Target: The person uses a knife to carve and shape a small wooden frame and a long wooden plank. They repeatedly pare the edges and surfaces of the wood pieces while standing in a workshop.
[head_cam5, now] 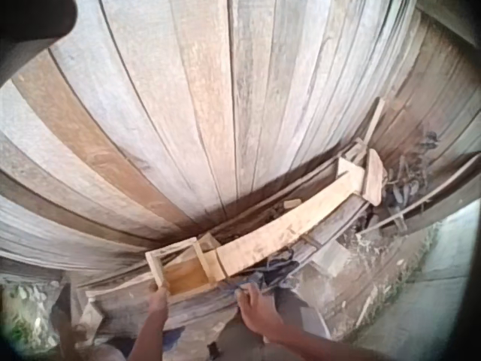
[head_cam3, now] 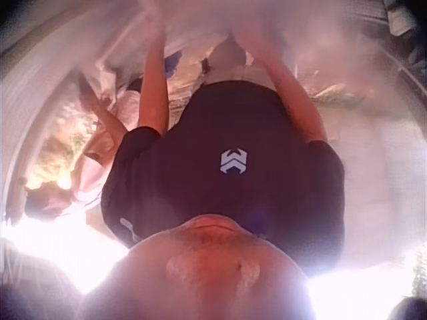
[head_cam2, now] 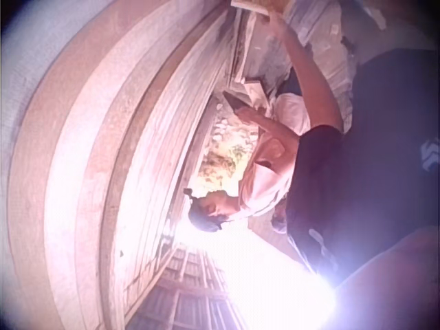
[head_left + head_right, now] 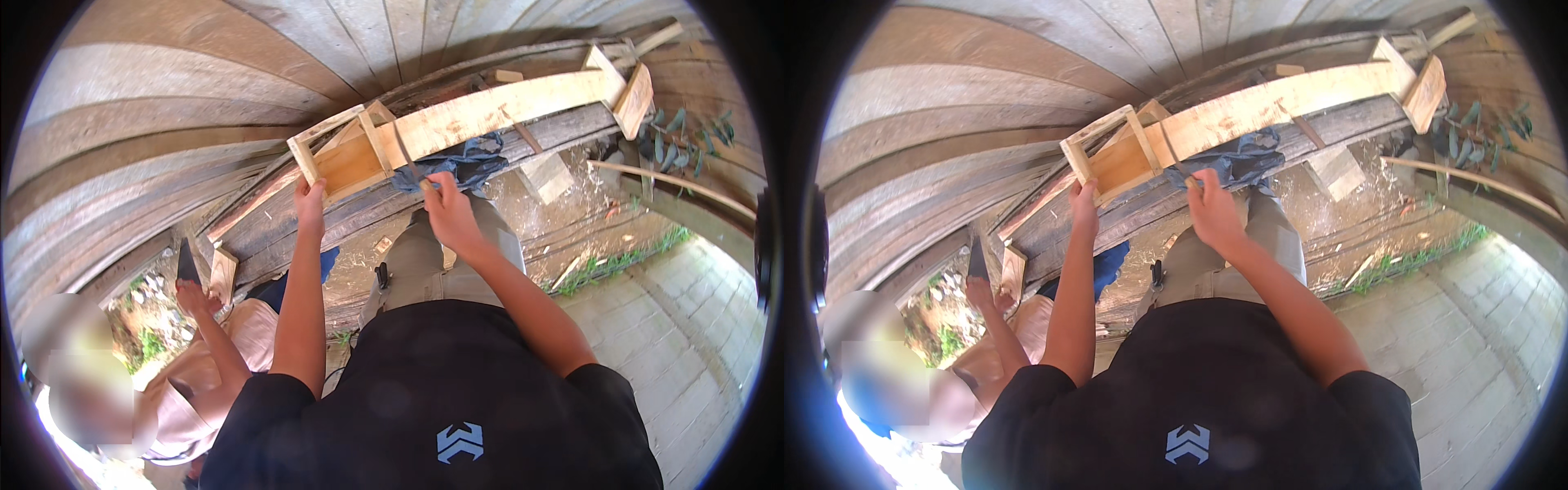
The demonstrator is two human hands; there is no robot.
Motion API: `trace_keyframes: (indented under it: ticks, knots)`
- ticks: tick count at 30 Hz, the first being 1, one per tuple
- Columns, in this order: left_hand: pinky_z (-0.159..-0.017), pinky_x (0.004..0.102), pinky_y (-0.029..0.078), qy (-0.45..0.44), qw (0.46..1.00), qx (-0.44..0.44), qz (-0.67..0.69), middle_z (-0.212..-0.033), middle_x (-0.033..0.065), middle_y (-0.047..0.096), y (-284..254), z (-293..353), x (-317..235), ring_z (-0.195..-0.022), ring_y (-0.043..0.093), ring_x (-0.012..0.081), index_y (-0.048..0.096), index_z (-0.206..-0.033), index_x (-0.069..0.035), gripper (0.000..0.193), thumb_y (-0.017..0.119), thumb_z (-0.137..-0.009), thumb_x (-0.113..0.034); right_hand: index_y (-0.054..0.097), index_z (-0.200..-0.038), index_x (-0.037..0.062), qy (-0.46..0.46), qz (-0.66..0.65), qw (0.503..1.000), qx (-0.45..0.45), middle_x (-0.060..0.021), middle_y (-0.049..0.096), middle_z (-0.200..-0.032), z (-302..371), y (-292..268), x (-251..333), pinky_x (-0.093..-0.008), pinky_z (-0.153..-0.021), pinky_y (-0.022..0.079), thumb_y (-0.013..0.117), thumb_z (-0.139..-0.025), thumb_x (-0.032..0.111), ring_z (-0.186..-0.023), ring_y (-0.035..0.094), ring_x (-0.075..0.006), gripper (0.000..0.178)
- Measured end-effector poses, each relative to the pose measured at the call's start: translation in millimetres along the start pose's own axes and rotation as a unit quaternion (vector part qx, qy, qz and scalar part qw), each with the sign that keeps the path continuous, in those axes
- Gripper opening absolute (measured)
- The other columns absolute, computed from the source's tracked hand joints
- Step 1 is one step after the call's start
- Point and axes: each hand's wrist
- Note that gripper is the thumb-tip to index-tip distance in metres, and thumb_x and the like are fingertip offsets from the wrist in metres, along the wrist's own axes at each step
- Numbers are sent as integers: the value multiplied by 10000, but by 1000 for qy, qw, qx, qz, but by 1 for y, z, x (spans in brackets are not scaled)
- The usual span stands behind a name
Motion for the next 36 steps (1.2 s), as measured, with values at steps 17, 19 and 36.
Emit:
trace_keyframes:
  ticks: [17, 19, 36]
  knots:
    - [-894, 330, 444, -6, 1000, -5, 3, -1105, 59, 614, -8, -12, 3, -1000, 565, 165, 576, -1233, 24, 441, 660, -857, -190, 597, -1172, -29, -81, -38, 994, -66, -273, 683, -926, -34, 48, 1, -502, -771, 521, 535, -997, 177, -881, 663, -453, 278]
    - [-894, 336, 447, -6, 1000, 2, 7, -1109, 61, 607, -12, -12, 3, -998, 565, 172, 569, -1233, 22, 459, 665, -846, -206, 599, -1151, -26, -48, -25, 998, -36, -274, 682, -916, -37, 45, 8, -512, -777, 522, 522, -997, 179, -882, 662, -457, 268]
    - [-841, 307, 429, 15, 1000, 2, -9, -1012, 28, 612, -9, 2, -1, -923, 545, 128, 613, -1151, 2, 359, 641, -834, -163, 628, -915, -27, -5, 133, 989, 66, -282, 681, -837, -59, 9, 58, -523, -720, 565, 549, -936, 179, -821, 684, -459, 221]
Point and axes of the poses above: each hand's wrist, its own z-axis away from the middle knuckle, its own y-axis out of the palm, x = y × z
